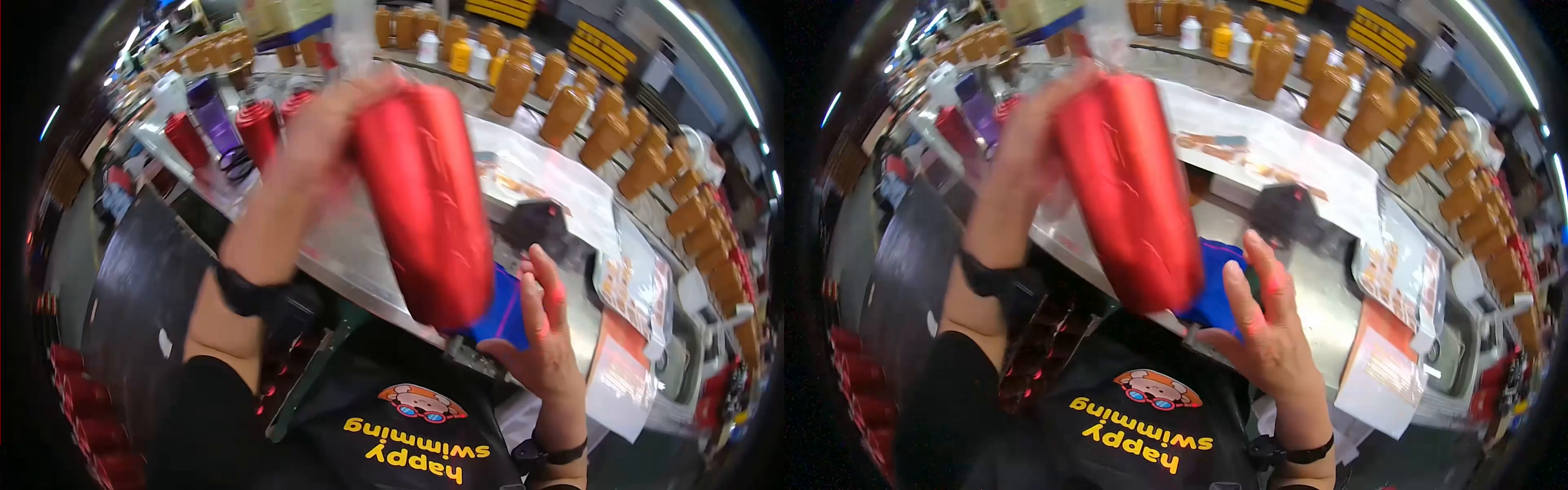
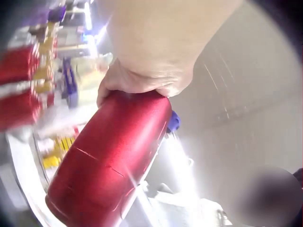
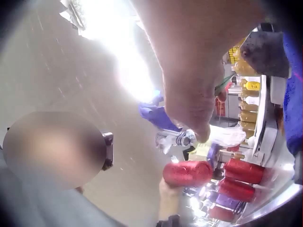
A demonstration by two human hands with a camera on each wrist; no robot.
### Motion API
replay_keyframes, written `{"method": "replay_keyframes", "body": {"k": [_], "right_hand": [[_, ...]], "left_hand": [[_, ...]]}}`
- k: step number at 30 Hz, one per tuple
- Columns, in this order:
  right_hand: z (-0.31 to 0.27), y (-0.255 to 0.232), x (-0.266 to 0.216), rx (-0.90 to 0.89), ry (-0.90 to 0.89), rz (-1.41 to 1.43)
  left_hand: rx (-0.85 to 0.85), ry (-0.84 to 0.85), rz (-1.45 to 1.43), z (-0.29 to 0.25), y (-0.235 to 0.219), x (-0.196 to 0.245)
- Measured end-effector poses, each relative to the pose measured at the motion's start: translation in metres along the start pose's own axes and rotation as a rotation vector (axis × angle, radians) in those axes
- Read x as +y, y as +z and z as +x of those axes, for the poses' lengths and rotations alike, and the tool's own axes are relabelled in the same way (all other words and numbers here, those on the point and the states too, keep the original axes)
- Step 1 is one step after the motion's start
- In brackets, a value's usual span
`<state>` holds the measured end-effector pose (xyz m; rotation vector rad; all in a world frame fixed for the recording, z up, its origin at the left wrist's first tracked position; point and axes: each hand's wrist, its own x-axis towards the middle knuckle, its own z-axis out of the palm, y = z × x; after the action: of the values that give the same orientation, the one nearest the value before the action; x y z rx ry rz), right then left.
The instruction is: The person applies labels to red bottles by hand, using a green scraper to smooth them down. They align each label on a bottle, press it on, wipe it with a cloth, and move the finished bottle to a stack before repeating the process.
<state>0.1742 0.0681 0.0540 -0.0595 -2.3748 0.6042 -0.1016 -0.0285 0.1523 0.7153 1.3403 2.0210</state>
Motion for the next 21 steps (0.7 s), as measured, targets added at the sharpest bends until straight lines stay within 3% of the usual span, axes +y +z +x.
{"method": "replay_keyframes", "body": {"k": [2,4,6,11,14,15,18,21], "right_hand": [[-0.024,-0.008,-0.001,0.039,0.069,-0.053],[-0.046,-0.014,-0.003,0.047,0.138,-0.141],[-0.068,-0.016,0.003,0.011,0.220,-0.157],[-0.083,-0.017,0.014,-0.006,0.306,-0.150],[-0.081,-0.012,0.026,0.042,0.322,-0.140],[-0.081,-0.010,0.030,0.060,0.325,-0.141],[-0.077,-0.003,0.041,0.089,0.325,-0.140],[-0.074,0.003,0.043,0.086,0.308,-0.128]], "left_hand": [[-0.460,-0.262,-0.268,0.021,0.039,-0.075],[-0.668,-0.380,-0.339,0.026,0.070,-0.135],[-0.540,-0.572,-0.250,0.020,0.095,-0.156],[-0.415,-0.751,-0.287,0.027,0.110,-0.187],[-0.426,-0.772,-0.286,0.037,0.116,-0.187],[-0.380,-0.691,-0.281,0.040,0.119,-0.191],[-0.363,-0.687,-0.339,0.048,0.116,-0.195],[-0.350,-0.597,-0.215,0.038,0.109,-0.187]]}}
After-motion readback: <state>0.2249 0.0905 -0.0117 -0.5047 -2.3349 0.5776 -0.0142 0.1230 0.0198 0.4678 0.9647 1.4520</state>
